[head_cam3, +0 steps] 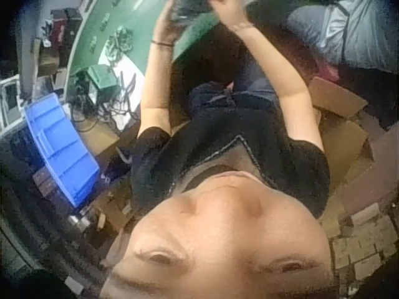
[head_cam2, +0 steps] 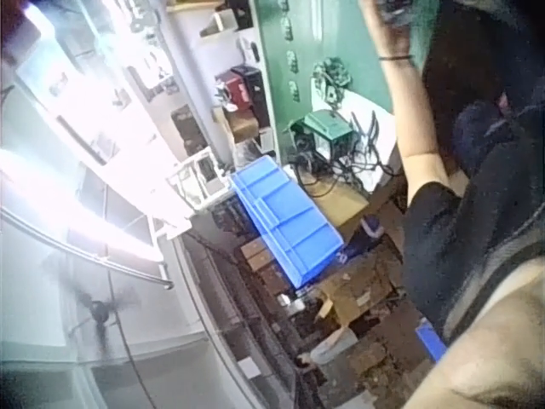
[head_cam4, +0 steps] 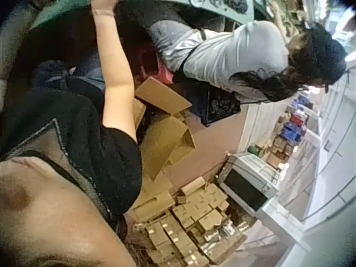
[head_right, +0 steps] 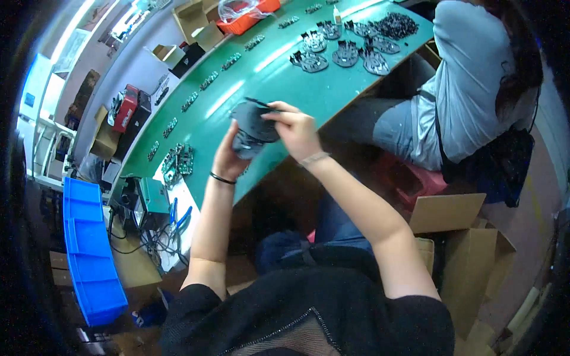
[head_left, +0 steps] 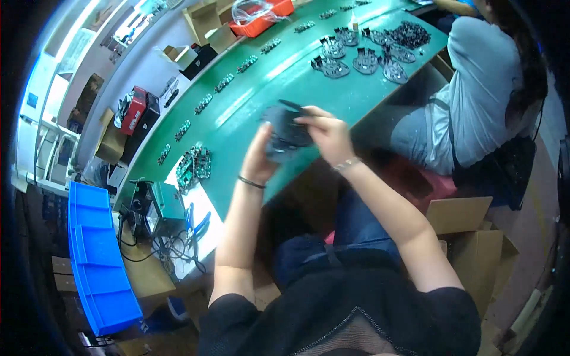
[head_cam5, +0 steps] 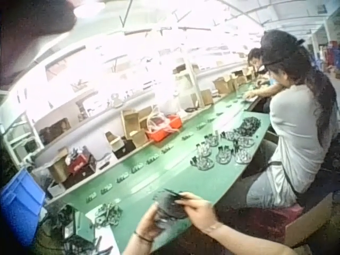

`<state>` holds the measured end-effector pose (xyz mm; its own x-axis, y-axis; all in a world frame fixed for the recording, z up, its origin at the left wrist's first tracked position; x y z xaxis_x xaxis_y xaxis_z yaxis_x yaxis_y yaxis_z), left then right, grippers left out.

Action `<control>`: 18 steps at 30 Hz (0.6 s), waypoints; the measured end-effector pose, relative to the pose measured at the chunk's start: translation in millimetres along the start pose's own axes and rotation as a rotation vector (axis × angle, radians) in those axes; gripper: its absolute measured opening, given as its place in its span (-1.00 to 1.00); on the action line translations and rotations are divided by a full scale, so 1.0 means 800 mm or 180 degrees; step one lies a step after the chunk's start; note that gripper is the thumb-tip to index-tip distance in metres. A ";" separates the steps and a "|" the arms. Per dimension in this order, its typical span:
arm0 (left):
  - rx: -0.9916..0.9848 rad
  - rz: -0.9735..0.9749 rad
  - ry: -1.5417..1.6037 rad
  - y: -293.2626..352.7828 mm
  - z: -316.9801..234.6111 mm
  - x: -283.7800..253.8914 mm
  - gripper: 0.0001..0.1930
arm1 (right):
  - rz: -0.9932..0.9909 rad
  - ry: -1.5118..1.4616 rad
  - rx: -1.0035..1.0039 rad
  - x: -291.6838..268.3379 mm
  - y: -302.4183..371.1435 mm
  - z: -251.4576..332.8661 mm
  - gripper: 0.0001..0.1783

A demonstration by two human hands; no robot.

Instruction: The person assembles plastic housings and circuit boards for electronic peripherals by hand, taking electronic components from a cardboard box and fitting them together.

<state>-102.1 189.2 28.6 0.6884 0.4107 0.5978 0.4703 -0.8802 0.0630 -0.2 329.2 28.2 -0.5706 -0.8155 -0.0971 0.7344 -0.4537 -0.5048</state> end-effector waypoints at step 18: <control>-0.1066 -0.1801 -0.4674 -0.039 -0.157 -0.213 -0.26 | 0.0937 0.0806 -0.1336 0.109 -0.024 -0.007 -0.86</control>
<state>-303.5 116.5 25.0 0.4777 0.3734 -0.7952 0.8356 -0.4725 0.2801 -66.2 269.2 24.5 -0.4722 -0.7509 -0.4616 0.6963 0.0033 -0.7177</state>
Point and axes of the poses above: each hand's wrist, its own y-axis away from the middle knuckle, its own x-axis out of the palm, z = x × y, the point moved 2 cm from there along -y, towards the middle knuckle, and after that the axes turned 7 degrees about z, right-handed, at the moved point
